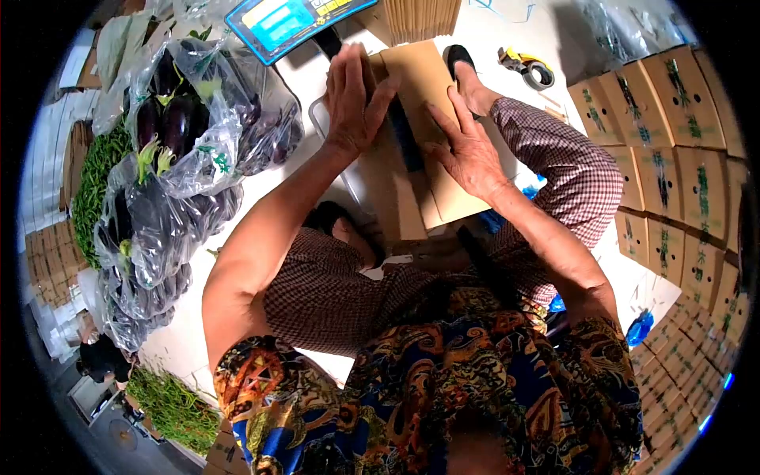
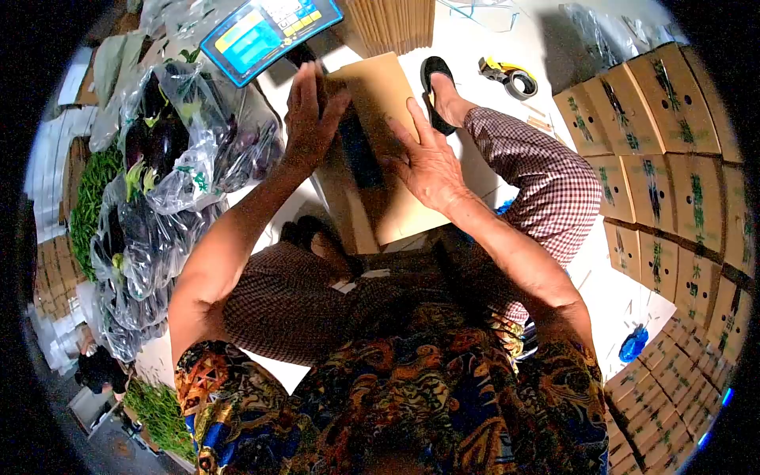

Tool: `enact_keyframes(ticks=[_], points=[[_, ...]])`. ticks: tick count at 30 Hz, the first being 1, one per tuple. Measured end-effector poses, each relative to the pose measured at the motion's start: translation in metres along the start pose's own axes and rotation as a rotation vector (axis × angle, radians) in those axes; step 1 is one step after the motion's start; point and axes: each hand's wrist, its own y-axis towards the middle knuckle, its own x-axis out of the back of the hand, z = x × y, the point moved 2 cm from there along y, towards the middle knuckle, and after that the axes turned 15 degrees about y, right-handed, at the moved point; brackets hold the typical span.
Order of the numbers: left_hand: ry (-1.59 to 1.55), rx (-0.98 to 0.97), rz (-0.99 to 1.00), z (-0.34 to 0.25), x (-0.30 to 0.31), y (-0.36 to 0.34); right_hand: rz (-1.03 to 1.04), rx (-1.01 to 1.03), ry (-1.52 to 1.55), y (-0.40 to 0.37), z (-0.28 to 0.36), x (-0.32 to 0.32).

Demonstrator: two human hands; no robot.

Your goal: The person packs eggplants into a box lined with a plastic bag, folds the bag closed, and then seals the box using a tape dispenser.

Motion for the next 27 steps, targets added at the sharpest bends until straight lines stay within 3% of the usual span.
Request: enact_keyframes(ticks=[2,5,7,13,15,17,18,21,22,25,27], points=[[0.29,-0.123,0.044,0.01,-0.01,-0.006,-0.025,-0.028,0.056,0.0,-0.002,0.0],[0.455,-0.145,0.068,0.005,-0.014,-0.009,-0.025,-0.08,0.2,-0.009,0.005,0.001],[0.474,-0.154,0.072,0.002,-0.014,-0.009,-0.008,-0.149,0.286,-0.029,-0.005,0.004],[0.479,-0.257,0.037,0.008,-0.014,-0.001,-0.093,-0.033,0.313,-0.029,-0.004,-0.01],[0.473,-0.272,-0.129,0.022,-0.033,0.012,-0.114,-0.021,0.317,-0.027,-0.005,-0.018],[0.473,-0.162,0.083,0.023,-0.033,0.03,-0.088,-0.105,0.35,-0.024,0.004,-0.011],[0.51,-0.231,-0.048,0.034,-0.042,0.033,-0.096,-0.085,0.347,-0.02,0.006,-0.014],[0.605,-0.201,0.078,0.047,-0.038,0.053,-0.181,0.018,0.273,0.004,-0.005,-0.044],[0.642,-0.255,0.065,0.06,-0.041,0.061,-0.26,0.148,0.366,0.008,-0.001,-0.05],[0.557,-0.265,0.009,0.074,-0.035,0.07,-0.174,-0.032,0.277,0.022,0.001,-0.063],[0.644,-0.221,0.045,0.059,-0.032,0.07,-0.132,-0.021,0.237,0.02,0.002,-0.047]])
